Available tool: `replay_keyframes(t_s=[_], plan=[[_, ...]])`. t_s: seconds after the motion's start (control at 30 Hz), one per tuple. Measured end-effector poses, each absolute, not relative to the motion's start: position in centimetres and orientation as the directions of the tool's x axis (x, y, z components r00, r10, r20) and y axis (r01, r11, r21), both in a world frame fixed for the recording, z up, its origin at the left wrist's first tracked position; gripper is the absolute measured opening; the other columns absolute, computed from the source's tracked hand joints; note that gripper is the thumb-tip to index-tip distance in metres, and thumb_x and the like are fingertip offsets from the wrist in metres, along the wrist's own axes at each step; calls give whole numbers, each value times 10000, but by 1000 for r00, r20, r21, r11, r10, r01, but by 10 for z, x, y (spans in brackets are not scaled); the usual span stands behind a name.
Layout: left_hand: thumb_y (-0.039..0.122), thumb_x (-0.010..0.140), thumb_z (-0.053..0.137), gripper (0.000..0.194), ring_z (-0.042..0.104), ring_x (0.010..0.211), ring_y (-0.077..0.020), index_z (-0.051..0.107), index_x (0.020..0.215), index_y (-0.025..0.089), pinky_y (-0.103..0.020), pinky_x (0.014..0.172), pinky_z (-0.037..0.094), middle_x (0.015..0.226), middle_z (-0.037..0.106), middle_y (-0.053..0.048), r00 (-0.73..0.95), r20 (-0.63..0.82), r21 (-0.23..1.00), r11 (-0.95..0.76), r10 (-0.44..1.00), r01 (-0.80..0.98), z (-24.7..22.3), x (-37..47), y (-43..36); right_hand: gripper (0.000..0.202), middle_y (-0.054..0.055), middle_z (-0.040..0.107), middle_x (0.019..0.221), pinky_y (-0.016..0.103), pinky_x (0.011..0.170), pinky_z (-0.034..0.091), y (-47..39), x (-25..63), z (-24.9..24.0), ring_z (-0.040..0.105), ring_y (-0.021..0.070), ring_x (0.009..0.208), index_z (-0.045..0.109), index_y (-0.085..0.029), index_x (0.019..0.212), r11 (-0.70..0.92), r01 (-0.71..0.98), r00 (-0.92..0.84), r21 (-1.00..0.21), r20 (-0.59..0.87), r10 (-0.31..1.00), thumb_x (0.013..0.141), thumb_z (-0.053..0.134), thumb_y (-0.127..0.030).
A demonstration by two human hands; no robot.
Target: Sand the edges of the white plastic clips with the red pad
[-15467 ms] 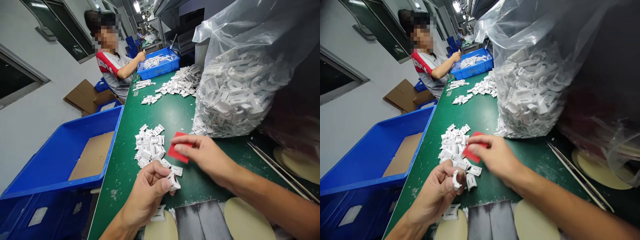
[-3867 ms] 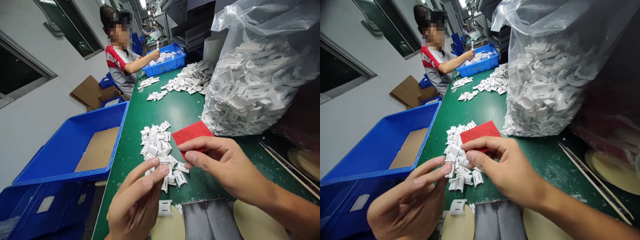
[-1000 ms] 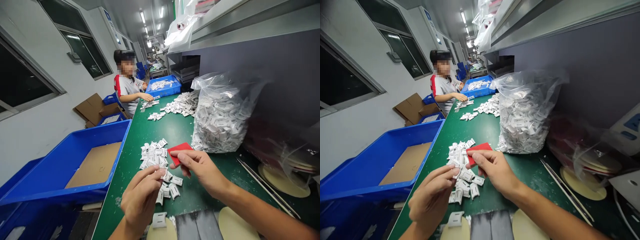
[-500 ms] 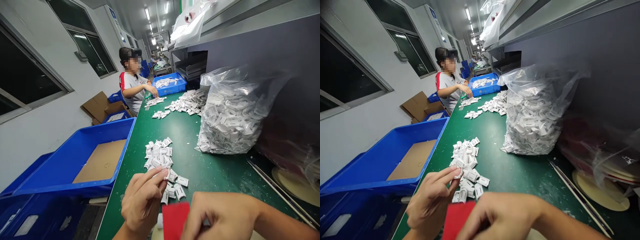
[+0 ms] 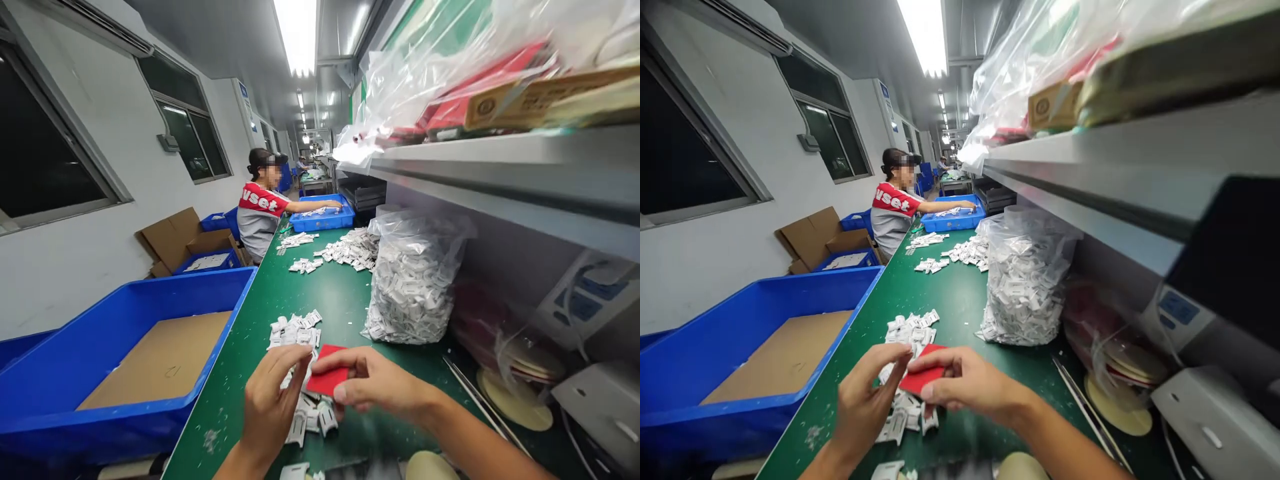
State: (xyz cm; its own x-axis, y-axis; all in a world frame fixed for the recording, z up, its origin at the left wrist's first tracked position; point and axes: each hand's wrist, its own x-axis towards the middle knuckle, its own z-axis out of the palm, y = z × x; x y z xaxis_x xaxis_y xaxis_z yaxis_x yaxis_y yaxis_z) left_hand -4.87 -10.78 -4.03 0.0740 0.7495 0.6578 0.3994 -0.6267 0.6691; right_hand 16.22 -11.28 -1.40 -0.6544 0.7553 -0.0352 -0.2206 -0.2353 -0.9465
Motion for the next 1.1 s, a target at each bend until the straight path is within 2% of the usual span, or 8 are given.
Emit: replay_keyframes(t_s=[0.07,0.13,0.3,0.43,0.63,0.83,0.9,1.1], plan=[[210,790,737,116,707,843,-216,778,889,255,-302,784,532,888,771,-37,14,566,770,-534,825,349,-35,-46,-105,742,59,739,899,160,515,388,-112,158,-16,566,73,597,610,-195,1315,-209,-192,-644,-959,-38,764,630,872,-308],[264,791,748,90,699,793,-201,766,867,219,-287,746,531,856,766,-41,-42,526,812,-487,849,321,-25,-42,-98,780,86,748,966,173,518,398,-111,153,-21,552,67,573,572,-189,1346,-133,-149,-582,-980,-22,813,656,854,-418],[372,792,745,243,689,740,-184,726,872,144,-270,658,528,819,752,-68,-84,560,817,-532,824,221,34,-16,-50,694,3,661,574,194,364,274,-102,148,-35,419,81,331,590,-128,1169,20,-27,-371,-999,28,928,935,302,-714],[372,767,761,302,688,784,-202,733,915,110,-290,654,532,885,760,-111,-5,625,771,-617,780,161,100,41,-3,668,-74,408,371,222,382,249,-98,155,-36,344,102,309,612,-172,853,162,191,-273,-968,106,956,966,209,-692],[301,838,706,230,700,848,-188,767,965,120,-275,705,528,926,778,-77,350,553,757,-632,756,167,153,106,36,540,18,590,647,276,585,278,-104,171,-26,515,180,623,666,-201,858,271,558,-154,-784,223,962,1009,299,-568],[358,973,519,323,636,1069,-196,679,1118,118,-351,936,493,1176,693,-103,360,388,709,-524,848,472,103,47,54,571,43,614,673,305,612,241,-99,183,-27,538,201,649,694,-217,864,238,713,-96,-660,244,965,1024,254,-543],[348,948,575,284,649,1026,-222,646,1127,139,-437,894,530,1163,671,-98,352,279,639,-446,893,626,69,16,48,555,65,638,731,305,636,269,-98,183,-26,566,215,716,707,-213,858,251,735,-93,-629,273,957,1027,274,-517],[328,937,599,290,640,1037,-223,615,1193,193,-433,876,551,1236,628,-96,344,68,443,-338,936,831,-23,-19,22,336,137,667,972,328,754,393,-97,177,-39,603,263,902,766,-198,957,363,752,-213,-550,319,924,961,487,-384]])
